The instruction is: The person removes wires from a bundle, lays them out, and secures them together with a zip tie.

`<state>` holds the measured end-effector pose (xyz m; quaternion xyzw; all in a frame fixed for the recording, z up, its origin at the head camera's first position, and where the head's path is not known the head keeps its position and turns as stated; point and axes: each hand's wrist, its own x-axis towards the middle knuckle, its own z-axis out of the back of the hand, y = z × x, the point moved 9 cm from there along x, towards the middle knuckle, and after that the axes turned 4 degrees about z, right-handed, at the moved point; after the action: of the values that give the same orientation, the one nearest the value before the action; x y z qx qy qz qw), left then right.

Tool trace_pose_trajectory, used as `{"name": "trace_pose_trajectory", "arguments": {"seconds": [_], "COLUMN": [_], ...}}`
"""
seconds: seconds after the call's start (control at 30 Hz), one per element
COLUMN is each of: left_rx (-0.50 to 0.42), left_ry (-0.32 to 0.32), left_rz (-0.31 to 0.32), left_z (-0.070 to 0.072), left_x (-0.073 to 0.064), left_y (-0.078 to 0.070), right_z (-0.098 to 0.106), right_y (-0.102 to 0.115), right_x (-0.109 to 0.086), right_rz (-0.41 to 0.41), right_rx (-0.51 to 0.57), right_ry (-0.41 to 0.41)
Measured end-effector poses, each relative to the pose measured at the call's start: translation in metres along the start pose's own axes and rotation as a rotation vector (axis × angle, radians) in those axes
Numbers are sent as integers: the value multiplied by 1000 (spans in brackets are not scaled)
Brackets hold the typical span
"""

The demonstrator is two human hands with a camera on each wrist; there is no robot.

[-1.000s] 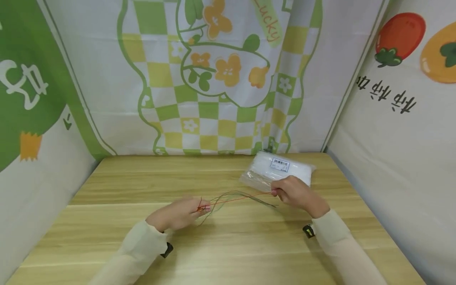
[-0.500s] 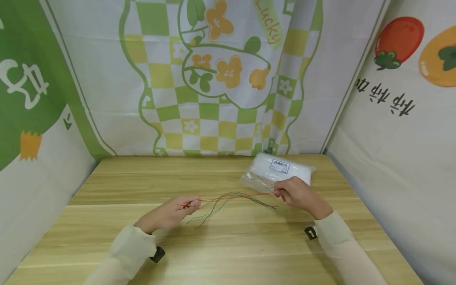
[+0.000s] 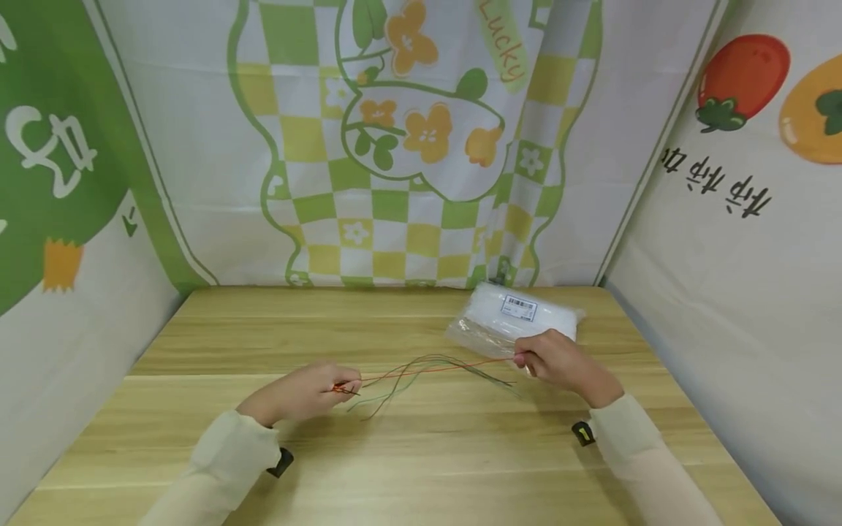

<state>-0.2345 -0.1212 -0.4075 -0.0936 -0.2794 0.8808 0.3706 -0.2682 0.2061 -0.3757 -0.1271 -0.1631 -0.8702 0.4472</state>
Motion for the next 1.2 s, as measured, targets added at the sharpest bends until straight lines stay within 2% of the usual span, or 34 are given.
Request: {"name": "trace_pose_trajectory", "arguments": {"seconds": [0.13,0.27,0.47,0.67,0.83,1.07,1.2], "left_rx": [112,214,319,439,459,490,400], "left_ry": [16,1,-64,-119,-171,-193,-166], "left_rz": [54,88,122,140,140,73,68], "left_z": [2,2,7,14,20,17,11], "left_x": [-3,-3,-4,-6,-9,-12,-15], "left_y": [0,1,7,13,15,17,21], "right_z": [-2,-11,-21,-16,-14,-21,-24], "right_y": [-2,-9,-7,2,7,5,3], "right_x": [0,-4,-9,-4,-2,-5,-5], "right_rz": [-34,-74,-79,-55,-41,-31,-25], "right_rx": [22,4,-67,-138,-162,-157,-142], "right_ry": [33,73,86,79,90,109,112]}}
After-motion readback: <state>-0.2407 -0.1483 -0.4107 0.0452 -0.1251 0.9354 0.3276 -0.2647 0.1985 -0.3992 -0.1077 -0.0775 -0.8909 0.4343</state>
